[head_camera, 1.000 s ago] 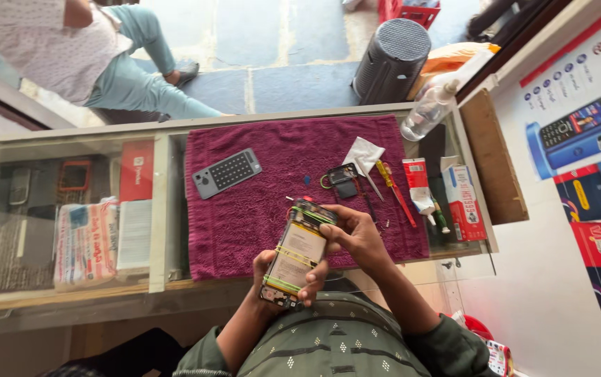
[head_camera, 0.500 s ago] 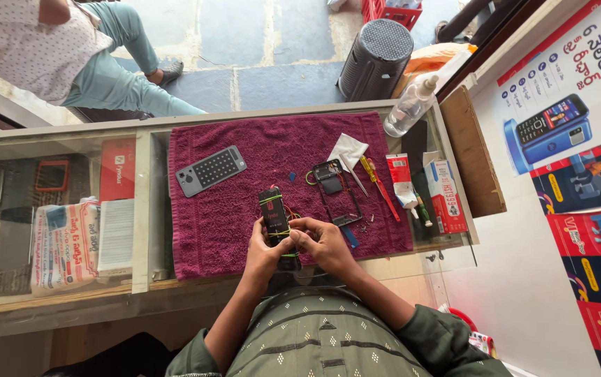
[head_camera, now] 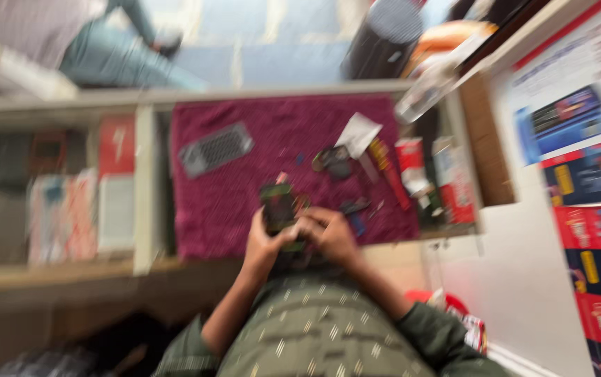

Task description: The person disassembles a smartphone, removes the back cover and internal components, and uses rubber bands to secure the phone's casing. The person then handles a second phone and places it on the counter.

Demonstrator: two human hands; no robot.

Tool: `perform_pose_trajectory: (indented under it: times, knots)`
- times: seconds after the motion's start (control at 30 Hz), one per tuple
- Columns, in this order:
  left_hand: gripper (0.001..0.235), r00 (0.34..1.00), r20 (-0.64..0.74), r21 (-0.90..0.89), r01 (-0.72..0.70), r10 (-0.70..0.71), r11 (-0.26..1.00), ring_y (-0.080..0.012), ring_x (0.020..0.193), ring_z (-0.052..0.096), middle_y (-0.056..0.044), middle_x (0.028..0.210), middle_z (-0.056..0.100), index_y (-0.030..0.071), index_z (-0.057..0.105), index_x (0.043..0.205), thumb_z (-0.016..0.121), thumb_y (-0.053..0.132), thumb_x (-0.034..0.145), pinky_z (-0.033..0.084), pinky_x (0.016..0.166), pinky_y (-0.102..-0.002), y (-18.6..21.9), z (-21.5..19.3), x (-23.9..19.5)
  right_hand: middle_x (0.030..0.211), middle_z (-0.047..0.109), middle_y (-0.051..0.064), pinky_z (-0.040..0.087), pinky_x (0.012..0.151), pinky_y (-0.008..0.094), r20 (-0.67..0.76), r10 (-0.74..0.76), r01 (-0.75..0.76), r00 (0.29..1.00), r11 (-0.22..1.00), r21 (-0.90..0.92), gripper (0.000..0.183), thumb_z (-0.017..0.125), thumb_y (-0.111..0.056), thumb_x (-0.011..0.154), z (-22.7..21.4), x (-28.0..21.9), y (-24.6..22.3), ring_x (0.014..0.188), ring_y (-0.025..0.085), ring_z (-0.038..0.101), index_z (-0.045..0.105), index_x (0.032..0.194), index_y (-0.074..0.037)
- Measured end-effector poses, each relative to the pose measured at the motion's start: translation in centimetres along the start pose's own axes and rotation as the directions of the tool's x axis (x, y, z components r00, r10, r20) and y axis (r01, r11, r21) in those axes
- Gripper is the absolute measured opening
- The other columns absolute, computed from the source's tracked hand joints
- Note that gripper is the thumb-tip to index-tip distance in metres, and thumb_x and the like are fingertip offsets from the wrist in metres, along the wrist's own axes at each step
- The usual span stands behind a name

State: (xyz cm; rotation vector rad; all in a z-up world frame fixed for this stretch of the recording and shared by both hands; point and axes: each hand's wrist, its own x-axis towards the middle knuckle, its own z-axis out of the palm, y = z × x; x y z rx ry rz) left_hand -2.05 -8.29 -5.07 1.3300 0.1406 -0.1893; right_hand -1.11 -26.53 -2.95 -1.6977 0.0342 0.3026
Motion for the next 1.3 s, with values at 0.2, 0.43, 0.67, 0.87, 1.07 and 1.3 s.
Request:
perform_pose_trajectory:
  times: [0.2, 0.43, 0.67, 0.87, 1.07, 1.3]
  knots:
    - [0.058, 0.989, 0.021, -0.206, 0.147, -0.146, 0.967, -0.0207, 0.103, 0.071, -0.016, 0.119, 0.072, -0.004, 0.051, 0.142, 0.070, 0.011, 0.090, 0.060, 0.089, -0.034, -0.3, -1.6, 0.7, 0.113, 0.076, 0.010, 0.061, 0.088, 0.029, 0.032, 0.137, -0.141, 0.990, 0.963, 0.231, 0.038, 0.063, -0.017, 0.099, -0.3, 0.4, 0.6, 0.097, 0.015, 0.074, 0.066, 0.129, 0.004]
    - [0.038, 0.957, 0.071, -0.315, 0.289, -0.281, 0.904, -0.0171, 0.084, 0.075, -0.014, 0.107, 0.075, -0.004, 0.061, 0.134, 0.059, 0.006, 0.098, 0.065, 0.071, -0.032, 0.3, -4.0, 0.5, 0.113, 0.075, 0.012, 0.060, 0.085, 0.029, 0.107, 0.123, -0.145, 0.987, 0.962, 0.233, 0.040, 0.062, -0.016, 0.100, 0.7, 1.8, 2.9, 0.094, 0.016, 0.073, 0.064, 0.134, 0.005]
    - [0.037, 0.994, 0.045, -0.231, 0.109, -0.102, 0.967, -0.0160, 0.099, 0.073, -0.014, 0.115, 0.076, -0.007, 0.063, 0.134, 0.063, 0.000, 0.097, 0.061, 0.091, -0.030, -1.3, -6.5, 2.6, 0.100, 0.077, 0.011, 0.061, 0.079, 0.027, 0.072, 0.059, -0.061, 0.996, 0.997, 0.039, 0.030, 0.063, -0.016, 0.101, 0.4, 2.7, 3.7, 0.084, 0.012, 0.072, 0.071, 0.125, 0.001]
    - [0.038, 0.992, -0.067, -0.125, 0.097, -0.106, 0.987, -0.0149, 0.096, 0.073, -0.013, 0.114, 0.076, -0.006, 0.062, 0.134, 0.062, -0.001, 0.096, 0.060, 0.089, -0.028, -1.7, -9.4, 5.1, 0.096, 0.079, 0.011, 0.057, 0.069, 0.030, -0.194, -0.062, -0.027, 0.979, 0.904, -0.427, 0.026, 0.073, -0.017, 0.094, -0.4, 1.6, 2.4, 0.076, 0.014, 0.072, 0.076, 0.118, -0.007]
    - [0.035, 0.982, -0.111, -0.104, 0.142, -0.153, 0.984, -0.0135, 0.092, 0.072, -0.013, 0.109, 0.076, -0.008, 0.062, 0.133, 0.057, -0.003, 0.098, 0.059, 0.085, -0.027, -2.4, -11.5, 5.9, 0.099, 0.073, 0.012, 0.056, 0.069, 0.036, -0.169, -0.244, 0.086, 0.955, 0.772, -0.630, 0.028, 0.075, -0.019, 0.093, 0.2, 2.5, 1.4, 0.071, 0.021, 0.069, 0.073, 0.117, -0.004]
    - [0.035, 0.978, -0.114, -0.062, 0.166, -0.172, 0.984, -0.0126, 0.090, 0.071, -0.012, 0.107, 0.076, -0.007, 0.063, 0.132, 0.058, -0.002, 0.098, 0.058, 0.082, -0.026, -4.2, -10.7, 6.2, 0.102, 0.063, 0.017, 0.054, 0.081, 0.043, -0.070, -0.404, 0.167, 0.912, 0.524, -0.835, 0.033, 0.079, -0.022, 0.089, 2.4, 5.8, 2.8, 0.095, 0.034, 0.063, 0.073, 0.112, 0.000]
